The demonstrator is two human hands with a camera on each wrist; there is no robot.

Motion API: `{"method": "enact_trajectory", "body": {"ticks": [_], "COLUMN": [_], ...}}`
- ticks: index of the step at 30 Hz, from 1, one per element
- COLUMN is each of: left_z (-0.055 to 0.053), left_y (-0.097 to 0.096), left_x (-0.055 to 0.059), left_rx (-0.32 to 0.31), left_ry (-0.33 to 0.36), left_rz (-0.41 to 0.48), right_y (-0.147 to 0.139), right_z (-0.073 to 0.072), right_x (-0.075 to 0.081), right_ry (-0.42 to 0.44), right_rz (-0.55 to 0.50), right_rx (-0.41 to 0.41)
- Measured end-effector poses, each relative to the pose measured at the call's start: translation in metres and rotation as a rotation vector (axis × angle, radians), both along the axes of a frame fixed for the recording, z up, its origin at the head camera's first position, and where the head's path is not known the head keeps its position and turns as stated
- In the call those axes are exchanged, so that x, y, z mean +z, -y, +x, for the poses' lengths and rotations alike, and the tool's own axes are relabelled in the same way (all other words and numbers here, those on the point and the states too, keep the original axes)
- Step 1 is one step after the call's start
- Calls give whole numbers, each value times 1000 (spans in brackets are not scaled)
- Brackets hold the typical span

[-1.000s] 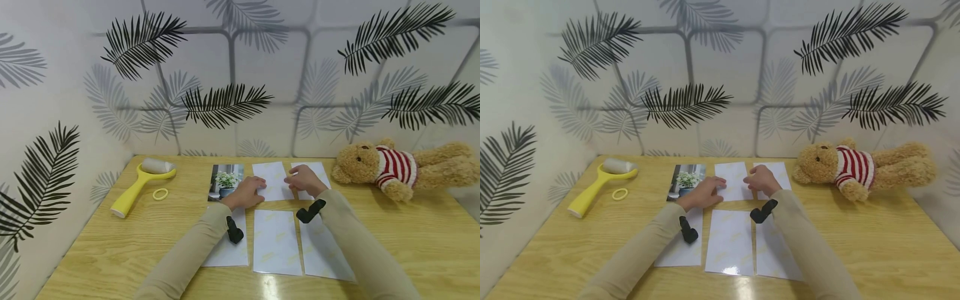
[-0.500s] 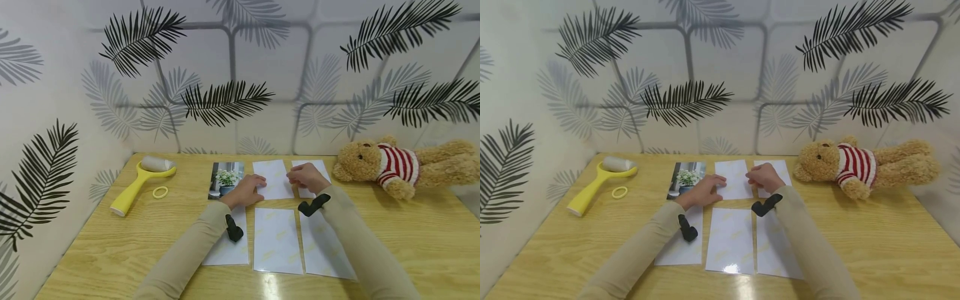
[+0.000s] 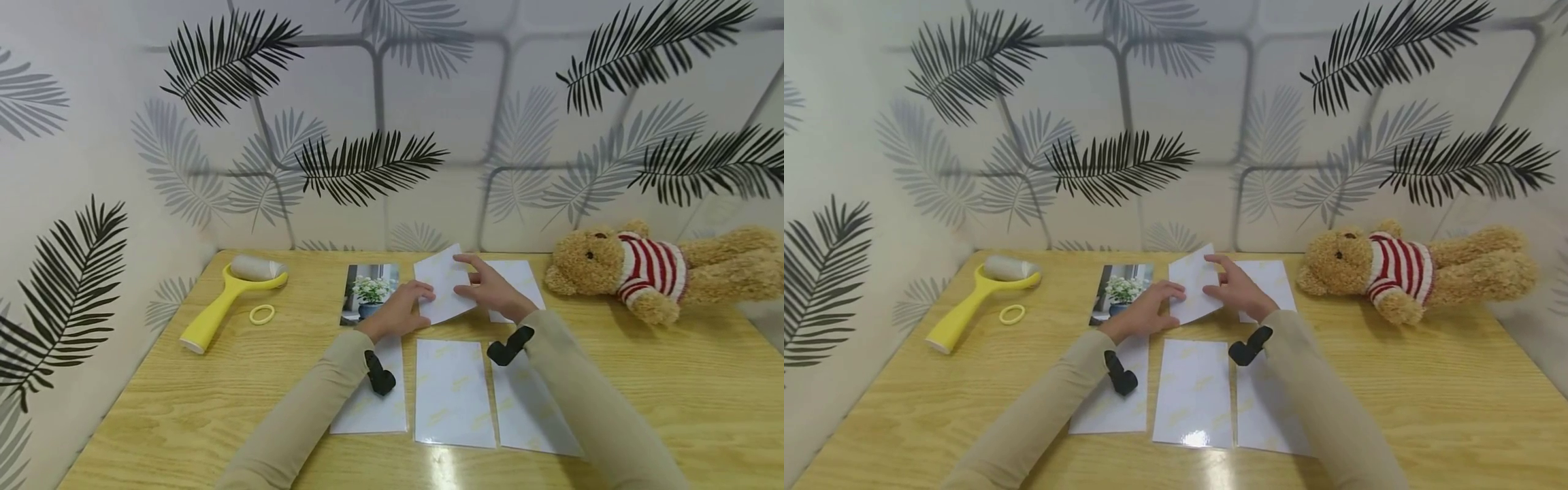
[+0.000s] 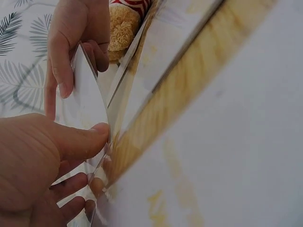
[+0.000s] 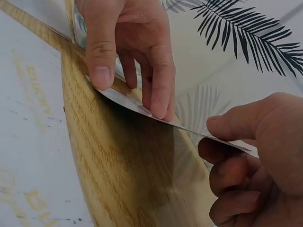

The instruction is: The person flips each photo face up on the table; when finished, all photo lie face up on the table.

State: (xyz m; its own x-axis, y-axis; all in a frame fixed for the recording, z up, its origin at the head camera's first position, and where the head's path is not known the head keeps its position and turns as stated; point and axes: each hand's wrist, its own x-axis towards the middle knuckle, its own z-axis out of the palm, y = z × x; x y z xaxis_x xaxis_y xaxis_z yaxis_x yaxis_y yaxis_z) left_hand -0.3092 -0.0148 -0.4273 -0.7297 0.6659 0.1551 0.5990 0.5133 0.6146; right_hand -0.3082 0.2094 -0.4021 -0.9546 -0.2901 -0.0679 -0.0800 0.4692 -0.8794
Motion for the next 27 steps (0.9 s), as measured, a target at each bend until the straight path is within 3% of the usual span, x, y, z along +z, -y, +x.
{"method": "enact_trajectory", "body": {"ticks": [5, 10, 13, 16, 19, 23, 25, 27], "left_z": [-3, -2, -1, 1, 2, 4, 5, 5], "left_y": [1, 3, 4, 2, -1, -4, -5, -6], "left_x": [-2, 1, 2, 2, 1, 3, 6, 9], "left_rx": [-31, -40, -12, 58, 151, 249, 265, 241], "left_ry": [-6, -27, -14, 39, 127, 363, 498, 603], "left_rz": [25, 29, 72, 151, 234, 412, 528, 646], "right_y": [0, 0, -2, -7, -12, -16, -16, -15], "right_z": [1, 2, 3, 4, 6, 7, 7, 7], "right_x": [-3, -5, -5, -3, -1, -1, -2, -3], "right_ry": [-5, -2, 4, -18, -26, 3, 28, 42], "right_rz": [99, 88, 45, 6, -35, -109, -166, -214], "right_rx": [5, 6, 17, 14, -7, -29, -33, -33]}}
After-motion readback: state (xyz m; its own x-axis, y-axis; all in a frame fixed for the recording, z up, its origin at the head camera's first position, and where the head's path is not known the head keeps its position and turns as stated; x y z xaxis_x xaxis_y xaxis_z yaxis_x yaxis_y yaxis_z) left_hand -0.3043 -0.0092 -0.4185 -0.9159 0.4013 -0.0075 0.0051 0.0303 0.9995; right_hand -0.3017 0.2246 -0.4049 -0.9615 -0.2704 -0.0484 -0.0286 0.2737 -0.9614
